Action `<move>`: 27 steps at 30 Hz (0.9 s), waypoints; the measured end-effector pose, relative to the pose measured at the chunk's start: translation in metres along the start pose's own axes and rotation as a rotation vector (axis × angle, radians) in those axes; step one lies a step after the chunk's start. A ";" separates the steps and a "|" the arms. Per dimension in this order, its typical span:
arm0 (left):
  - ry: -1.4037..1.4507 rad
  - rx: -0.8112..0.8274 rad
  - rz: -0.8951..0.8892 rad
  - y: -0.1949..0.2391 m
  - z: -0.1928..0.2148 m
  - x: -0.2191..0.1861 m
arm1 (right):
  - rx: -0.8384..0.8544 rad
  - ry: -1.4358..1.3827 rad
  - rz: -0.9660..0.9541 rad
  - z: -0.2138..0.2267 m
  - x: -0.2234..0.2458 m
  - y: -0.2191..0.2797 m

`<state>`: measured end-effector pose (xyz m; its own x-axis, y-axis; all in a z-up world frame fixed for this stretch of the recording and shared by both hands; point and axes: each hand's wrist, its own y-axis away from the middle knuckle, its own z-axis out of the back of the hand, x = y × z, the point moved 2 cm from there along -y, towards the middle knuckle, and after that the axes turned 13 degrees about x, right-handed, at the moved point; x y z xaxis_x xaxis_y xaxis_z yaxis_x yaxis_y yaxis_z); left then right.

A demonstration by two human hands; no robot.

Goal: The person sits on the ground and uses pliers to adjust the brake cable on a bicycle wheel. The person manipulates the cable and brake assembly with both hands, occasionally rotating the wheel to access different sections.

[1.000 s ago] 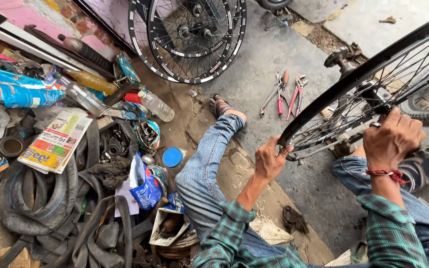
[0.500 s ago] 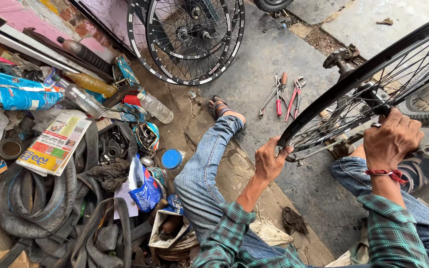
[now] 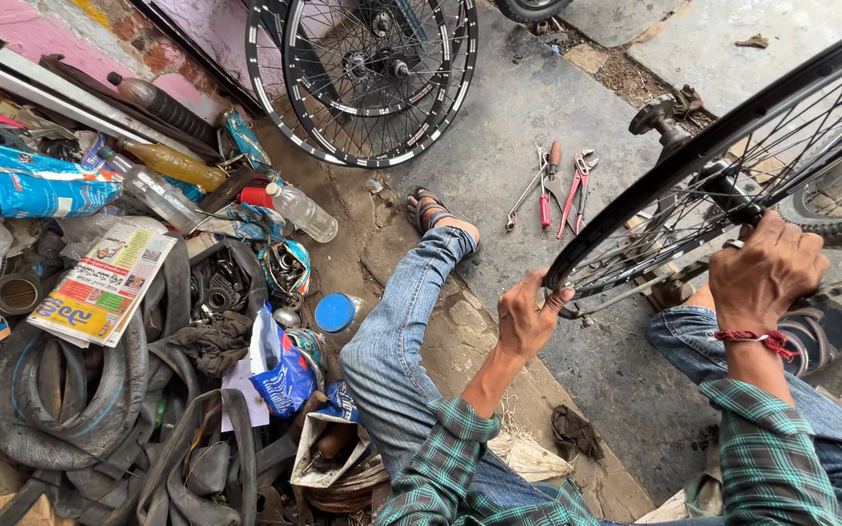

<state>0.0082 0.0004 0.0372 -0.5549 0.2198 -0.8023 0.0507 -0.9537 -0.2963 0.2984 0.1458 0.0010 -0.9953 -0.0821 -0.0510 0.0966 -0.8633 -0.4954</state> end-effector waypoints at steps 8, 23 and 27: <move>0.029 -0.007 -0.021 -0.001 0.002 -0.001 | 0.000 -0.023 -0.006 0.009 0.006 -0.003; 0.036 -0.004 -0.012 -0.036 -0.003 0.002 | 0.042 0.062 -0.101 0.010 -0.002 -0.003; 0.063 -0.043 -0.095 -0.044 -0.005 -0.010 | 0.083 0.122 -0.126 0.009 -0.009 -0.002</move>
<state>0.0157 0.0414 0.0558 -0.5056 0.3226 -0.8002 0.0364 -0.9187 -0.3933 0.3072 0.1435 0.0101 -0.9913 0.0857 -0.1004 -0.0343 -0.9016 -0.4312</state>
